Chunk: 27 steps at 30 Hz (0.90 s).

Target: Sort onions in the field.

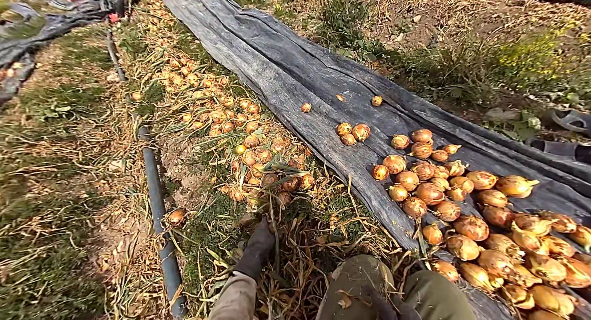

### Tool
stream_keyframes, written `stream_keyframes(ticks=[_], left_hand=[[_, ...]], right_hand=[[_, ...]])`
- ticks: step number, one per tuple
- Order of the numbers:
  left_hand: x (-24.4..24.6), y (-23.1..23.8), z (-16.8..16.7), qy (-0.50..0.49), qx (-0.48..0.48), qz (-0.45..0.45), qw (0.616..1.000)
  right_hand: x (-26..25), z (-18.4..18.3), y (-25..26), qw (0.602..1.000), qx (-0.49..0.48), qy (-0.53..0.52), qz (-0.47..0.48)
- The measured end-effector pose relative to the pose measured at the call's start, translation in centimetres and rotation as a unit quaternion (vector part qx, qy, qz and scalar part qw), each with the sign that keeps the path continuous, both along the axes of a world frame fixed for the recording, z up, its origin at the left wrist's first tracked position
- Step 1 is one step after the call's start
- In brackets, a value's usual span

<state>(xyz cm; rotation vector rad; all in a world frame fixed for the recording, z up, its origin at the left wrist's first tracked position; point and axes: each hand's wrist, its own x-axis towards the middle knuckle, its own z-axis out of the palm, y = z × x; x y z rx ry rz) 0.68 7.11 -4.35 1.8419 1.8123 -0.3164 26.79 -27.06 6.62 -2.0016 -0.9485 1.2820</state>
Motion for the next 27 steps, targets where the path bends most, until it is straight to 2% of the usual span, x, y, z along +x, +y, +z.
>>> stream_keyframes(ticks=[2, 4, 6, 9, 12, 13, 15, 17, 18, 20, 22, 23, 25, 27], left_hand=[[1.0, -0.8, -0.6, -0.004, 0.007, -0.015, 1.0], [1.5, -1.7, 0.0, -0.121, 0.04, 0.004, 0.992], [2.9, -3.8, 4.1, -0.248, 0.06, -0.008, 0.967], [3.7, -9.6, 11.3, -0.413, 0.089, -0.11, 0.9], [5.4, -14.8, 16.9, -0.495, 0.094, -0.202, 0.84], [6.1, -16.4, 18.2, -0.492, 0.096, -0.243, 0.831], [7.6, -19.1, 20.7, -0.434, 0.094, -0.324, 0.836], [9.0, -21.2, 22.6, -0.356, 0.07, -0.374, 0.853], [9.6, -22.0, 23.1, -0.322, 0.05, -0.384, 0.864], [10.9, -23.3, 23.8, -0.258, -0.03, -0.382, 0.887], [12.5, -25.0, 24.7, -0.194, -0.126, -0.358, 0.905], [13.6, -25.8, 25.5, -0.166, -0.164, -0.336, 0.913], [15.3, -26.9, 26.9, -0.149, -0.208, -0.254, 0.933], [15.8, -26.8, 26.9, -0.151, -0.194, -0.235, 0.94]], right_hand=[[-0.4, 0.7, -0.6, 1.0, 0.004, -0.011, 0.02], [-0.5, 0.9, -1.7, 0.999, 0.024, -0.029, 0.005], [0.2, 1.5, -1.9, 0.998, 0.038, -0.048, -0.011], [0.5, 1.8, -1.1, 0.997, 0.038, -0.074, 0.006], [-0.3, 4.0, 1.2, 0.992, 0.101, -0.072, 0.004], [-0.7, 5.9, 1.5, 0.991, 0.127, -0.028, -0.013], [-1.6, 9.5, 0.9, 0.979, 0.17, 0.086, -0.076], [-2.1, 8.5, 0.2, 0.955, 0.226, 0.131, -0.141], [-2.0, 7.0, -0.3, 0.949, 0.257, 0.113, -0.144], [-0.8, 5.0, -1.7, 0.962, 0.253, -0.011, -0.104], [0.1, 5.8, -3.8, 0.95, 0.251, -0.167, -0.079], [0.7, 6.2, -4.5, 0.943, 0.251, -0.205, -0.073], [1.9, 5.8, -5.6, 0.933, 0.266, -0.214, -0.117], [2.9, 6.1, -6.4, 0.924, 0.297, -0.137, -0.197]])
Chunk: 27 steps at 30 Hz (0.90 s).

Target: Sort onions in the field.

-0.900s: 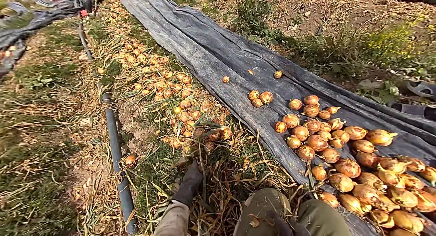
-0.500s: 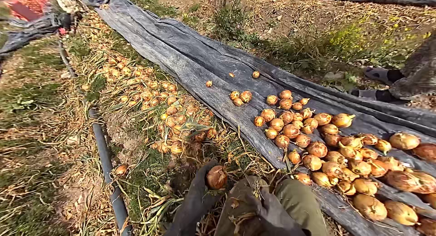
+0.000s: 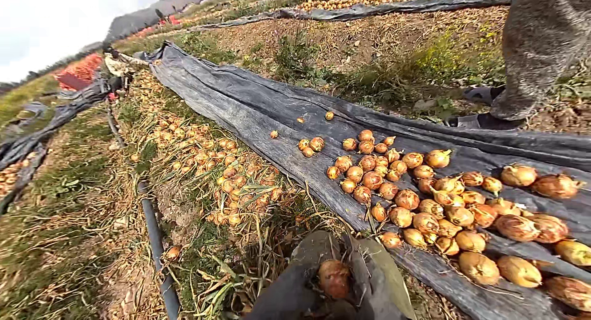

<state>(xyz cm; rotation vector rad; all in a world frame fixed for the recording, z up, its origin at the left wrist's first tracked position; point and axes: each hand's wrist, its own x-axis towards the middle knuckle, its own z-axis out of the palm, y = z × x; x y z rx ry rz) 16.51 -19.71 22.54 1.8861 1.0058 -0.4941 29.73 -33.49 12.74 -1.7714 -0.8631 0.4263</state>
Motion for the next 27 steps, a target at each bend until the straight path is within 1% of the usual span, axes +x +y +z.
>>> stream_keyframes(ticks=[1, 3, 5, 6, 7, 8, 9, 10, 11, 12, 13, 14, 15, 16, 17, 18, 19, 20, 21, 22, 23, 24, 25, 26, 27], left_hand=[[0.2, 0.5, 0.1, -0.004, 0.012, -0.016, 1.0], [0.7, 1.4, 0.6, -0.025, 0.03, -0.041, 0.998], [1.4, 2.1, 0.8, -0.05, 0.047, -0.032, 0.997], [2.1, 2.2, 1.5, -0.046, 0.068, -0.035, 0.996], [3.1, 2.0, 2.8, -0.029, 0.095, -0.048, 0.994], [4.4, 1.6, 4.7, -0.004, 0.114, -0.069, 0.991], [5.4, 1.6, 5.6, 0.025, 0.14, -0.106, 0.984], [6.2, 1.8, 5.9, 0.058, 0.165, -0.15, 0.973], [6.8, 2.1, 5.6, 0.089, 0.179, -0.186, 0.962], [7.4, 2.5, 5.0, 0.119, 0.179, -0.218, 0.952], [8.0, 2.8, 4.6, 0.143, 0.165, -0.239, 0.946], [8.8, 2.9, 4.7, 0.169, 0.133, -0.25, 0.944], [9.0, 3.7, 4.0, 0.177, 0.112, -0.271, 0.94], [8.6, 5.0, 2.6, 0.158, 0.109, -0.292, 0.937], [7.9, 6.8, 0.6, 0.137, 0.119, -0.302, 0.936], [7.0, 8.9, -1.2, 0.124, 0.137, -0.285, 0.94], [6.3, 11.3, -2.3, 0.137, 0.158, -0.248, 0.946], [5.6, 14.1, -3.1, 0.173, 0.181, -0.205, 0.946], [4.9, 17.0, -3.9, 0.211, 0.194, -0.164, 0.944], [4.2, 19.7, -4.5, 0.25, 0.197, -0.138, 0.938], [3.9, 21.8, -4.5, 0.289, 0.183, -0.129, 0.931], [4.3, 23.7, -3.9, 0.319, 0.15, -0.124, 0.928], [4.6, 26.0, -4.1, 0.319, 0.138, -0.118, 0.93], [4.1, 29.5, -6.7, 0.27, 0.183, -0.121, 0.938], [3.1, 33.8, -11.0, 0.211, 0.247, -0.122, 0.938]], right_hand=[[0.6, 0.7, 0.0, 0.999, 0.012, 0.053, -0.004], [1.5, 1.2, 0.4, 0.994, 0.014, 0.107, -0.011], [2.2, 0.7, 0.8, 0.99, -0.028, 0.138, -0.007], [2.5, 0.8, 0.9, 0.987, -0.071, 0.142, 0.005], [2.8, 1.8, 1.0, 0.98, -0.14, 0.137, 0.033], [2.9, 3.8, 1.4, 0.964, -0.215, 0.138, 0.068], [2.8, 5.4, 2.0, 0.945, -0.273, 0.15, 0.103], [2.7, 5.4, 2.5, 0.934, -0.296, 0.15, 0.132], [2.4, 3.4, 2.8, 0.945, -0.271, 0.121, 0.138], [2.0, 0.3, 3.2, 0.966, -0.205, 0.097, 0.124], [1.9, -1.7, 4.0, 0.973, -0.15, 0.127, 0.119], [1.7, -2.8, 5.0, 0.971, -0.118, 0.177, 0.105], [1.2, -4.0, 6.0, 0.969, -0.088, 0.218, 0.077], [0.8, -4.7, 6.9, 0.969, -0.069, 0.232, 0.055], [1.0, -4.7, 7.5, 0.975, -0.074, 0.204, 0.053], [1.5, -4.7, 8.2, 0.986, -0.079, 0.131, 0.062], [2.5, -4.8, 9.0, 0.993, -0.08, 0.035, 0.077], [3.7, -5.1, 10.1, 0.994, -0.061, -0.052, 0.074], [5.3, -5.0, 11.3, 0.993, -0.05, -0.094, 0.06], [6.9, -4.8, 12.7, 0.991, -0.056, -0.112, 0.042], [8.4, -4.6, 14.4, 0.99, -0.07, -0.121, 0.017], [9.7, -4.7, 16.1, 0.991, -0.083, -0.107, -0.006], [10.9, -5.0, 17.7, 0.993, -0.099, -0.061, -0.026], [11.6, -5.6, 19.1, 0.993, -0.105, -0.011, -0.046], [11.9, -6.2, 20.2, 0.992, -0.111, 0.028, -0.057]])
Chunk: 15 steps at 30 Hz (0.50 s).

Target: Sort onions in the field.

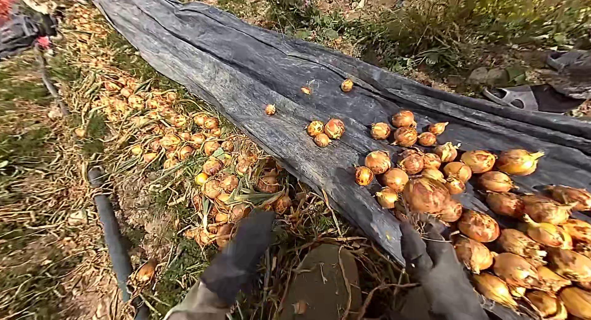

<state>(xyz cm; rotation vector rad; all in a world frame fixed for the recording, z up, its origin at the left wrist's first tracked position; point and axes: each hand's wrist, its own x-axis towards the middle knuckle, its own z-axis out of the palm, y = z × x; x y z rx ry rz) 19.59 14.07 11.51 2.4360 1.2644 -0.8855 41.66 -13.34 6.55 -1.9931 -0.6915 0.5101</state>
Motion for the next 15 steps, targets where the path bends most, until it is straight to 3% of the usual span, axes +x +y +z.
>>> stream_keyframes(ticks=[2, 6, 8, 10, 13, 15], left_hand=[[1.2, 8.2, -6.5, -0.058, 0.054, -0.017, 0.997], [8.5, 18.5, -13.0, 0.005, 0.121, -0.032, 0.992], [12.7, 22.7, -13.4, -0.048, 0.112, -0.085, 0.989], [15.3, 25.1, -12.7, -0.072, 0.041, -0.116, 0.99], [15.2, 25.0, -12.9, -0.024, -0.04, -0.119, 0.992], [14.0, 22.9, -13.6, 0.023, -0.029, -0.093, 0.995]], right_hand=[[-0.4, -1.0, 1.4, 0.999, -0.034, 0.035, 0.001], [-2.5, -3.2, 3.1, 0.986, -0.111, 0.106, 0.058], [-2.8, -5.1, 3.5, 0.976, -0.143, 0.156, 0.059], [-3.0, -5.9, 3.5, 0.959, -0.168, 0.223, 0.042], [-1.9, -1.7, 6.1, 0.934, -0.21, 0.287, 0.023], [-0.7, -0.2, 6.8, 0.935, -0.214, 0.284, 0.013]])
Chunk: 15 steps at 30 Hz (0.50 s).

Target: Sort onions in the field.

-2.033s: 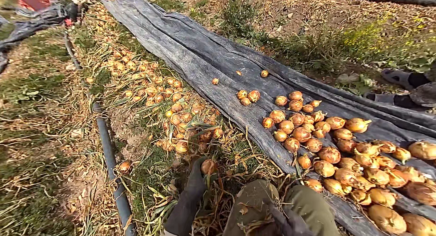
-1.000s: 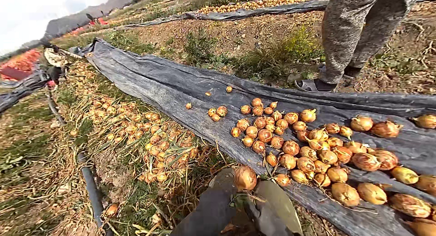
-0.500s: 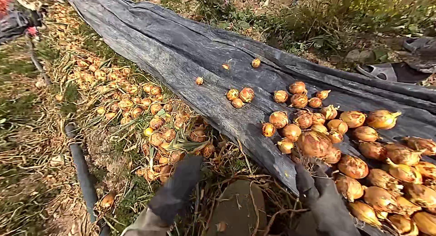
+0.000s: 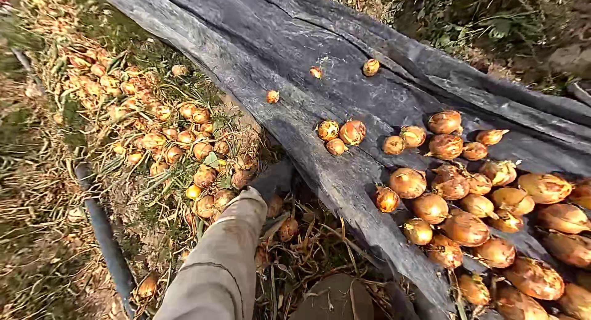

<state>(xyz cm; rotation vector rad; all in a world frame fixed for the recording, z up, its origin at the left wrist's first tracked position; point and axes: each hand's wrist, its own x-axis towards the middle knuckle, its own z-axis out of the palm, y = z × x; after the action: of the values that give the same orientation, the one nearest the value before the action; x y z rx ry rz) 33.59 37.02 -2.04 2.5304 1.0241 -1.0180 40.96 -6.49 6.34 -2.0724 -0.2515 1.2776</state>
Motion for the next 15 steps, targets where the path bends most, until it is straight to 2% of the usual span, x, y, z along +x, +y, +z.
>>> stream_keyframes(ticks=[2, 4, 6, 8, 9, 10, 12, 13, 15], left_hand=[[-1.1, -1.9, 0.7, 0.008, 0.016, 0.046, 0.999], [-2.1, -2.3, 1.0, -0.037, 0.017, 0.073, 0.997], [-3.7, -3.0, 1.6, -0.119, 0.006, 0.09, 0.989], [-5.8, -5.1, 4.9, -0.204, -0.008, 0.112, 0.973], [-7.3, -6.6, 7.3, -0.245, -0.021, 0.112, 0.963], [-9.1, -8.6, 10.0, -0.289, -0.041, 0.108, 0.95], [-12.8, -13.4, 14.8, -0.411, -0.099, 0.096, 0.901], [-14.7, -15.9, 16.6, -0.458, -0.131, 0.086, 0.875], [-18.2, -20.3, 19.4, -0.491, -0.158, 0.053, 0.855]], right_hand=[[0.2, -1.9, -1.2, 0.999, 0.032, -0.037, -0.015], [-0.2, -3.3, -2.2, 0.993, 0.083, -0.071, -0.046], [-0.9, -1.1, -2.0, 0.993, 0.081, -0.079, -0.027], [-2.3, 3.0, -0.6, 0.993, 0.051, -0.096, 0.042], [-3.7, 2.8, -0.6, 0.988, 0.062, -0.122, 0.065], [-5.1, 1.7, -0.6, 0.98, 0.09, -0.159, 0.083], [-7.4, 1.1, 0.5, 0.959, 0.164, -0.208, 0.103], [-8.5, 2.0, 1.3, 0.951, 0.202, -0.206, 0.108], [-11.3, 5.3, 2.3, 0.945, 0.284, -0.133, 0.096]])
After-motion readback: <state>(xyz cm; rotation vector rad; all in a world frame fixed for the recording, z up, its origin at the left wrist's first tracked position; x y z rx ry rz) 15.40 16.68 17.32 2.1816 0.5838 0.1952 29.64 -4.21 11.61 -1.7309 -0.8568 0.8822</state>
